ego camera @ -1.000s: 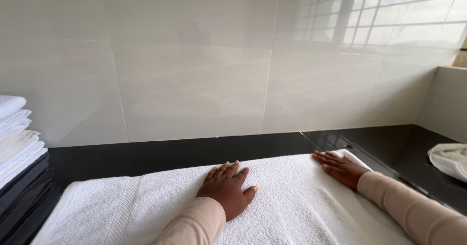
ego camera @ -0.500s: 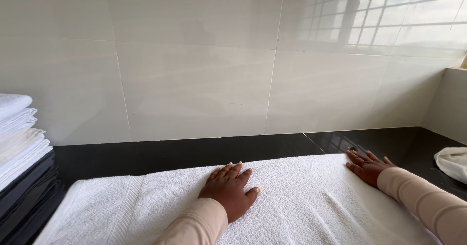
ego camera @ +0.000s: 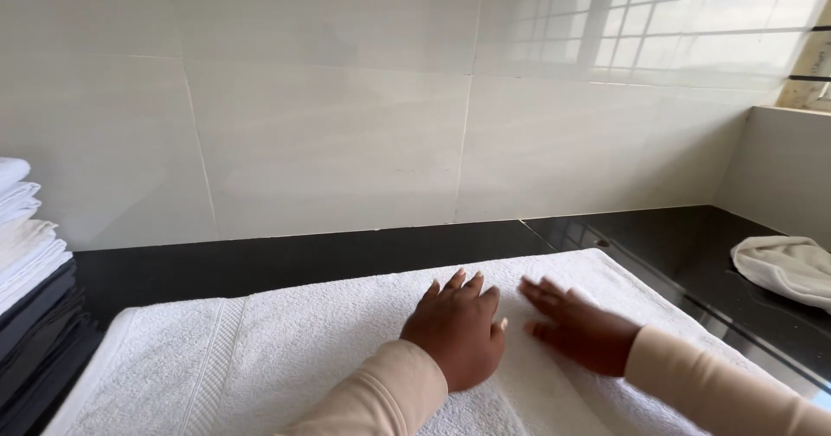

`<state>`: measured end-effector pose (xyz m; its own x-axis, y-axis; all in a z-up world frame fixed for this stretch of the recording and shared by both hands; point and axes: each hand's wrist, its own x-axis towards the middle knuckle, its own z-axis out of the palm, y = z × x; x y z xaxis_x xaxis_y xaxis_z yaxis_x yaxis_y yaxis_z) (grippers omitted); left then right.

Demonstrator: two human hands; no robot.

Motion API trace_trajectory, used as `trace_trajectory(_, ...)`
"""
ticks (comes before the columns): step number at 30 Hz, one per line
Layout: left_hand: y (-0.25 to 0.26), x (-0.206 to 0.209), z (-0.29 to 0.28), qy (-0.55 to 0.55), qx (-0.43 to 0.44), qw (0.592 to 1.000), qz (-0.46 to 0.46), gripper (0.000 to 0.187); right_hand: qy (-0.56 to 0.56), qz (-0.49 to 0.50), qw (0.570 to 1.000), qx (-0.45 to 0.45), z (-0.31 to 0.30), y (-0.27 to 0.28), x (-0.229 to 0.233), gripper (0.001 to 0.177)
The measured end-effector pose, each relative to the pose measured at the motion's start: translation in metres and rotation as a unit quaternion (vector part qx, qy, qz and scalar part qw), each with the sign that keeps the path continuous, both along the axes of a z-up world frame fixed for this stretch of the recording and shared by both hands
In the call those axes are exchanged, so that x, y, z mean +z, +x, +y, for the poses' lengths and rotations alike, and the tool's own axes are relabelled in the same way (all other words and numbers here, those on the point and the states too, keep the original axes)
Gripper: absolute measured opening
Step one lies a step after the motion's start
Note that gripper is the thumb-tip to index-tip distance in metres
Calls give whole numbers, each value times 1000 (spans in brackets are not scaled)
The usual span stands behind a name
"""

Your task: The person unfolds a white towel on a black countertop, smooths it out, and folds it in half. The person then smooths the folded towel and places it on a stack of other folded towels.

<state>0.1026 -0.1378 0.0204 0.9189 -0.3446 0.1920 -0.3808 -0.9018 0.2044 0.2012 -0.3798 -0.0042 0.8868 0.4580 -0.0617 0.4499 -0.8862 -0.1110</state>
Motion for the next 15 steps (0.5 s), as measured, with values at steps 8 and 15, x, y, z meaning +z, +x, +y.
trace_trajectory(8, -7, -14, -2, 65, 10, 992, 112, 69, -97, -25, 995, 18, 2, -23, -5, 77)
trace_trajectory(15, -8, -15, -4, 74, 13, 991, 110, 69, -119, -6, 989, -89, -65, 28, -15, 79)
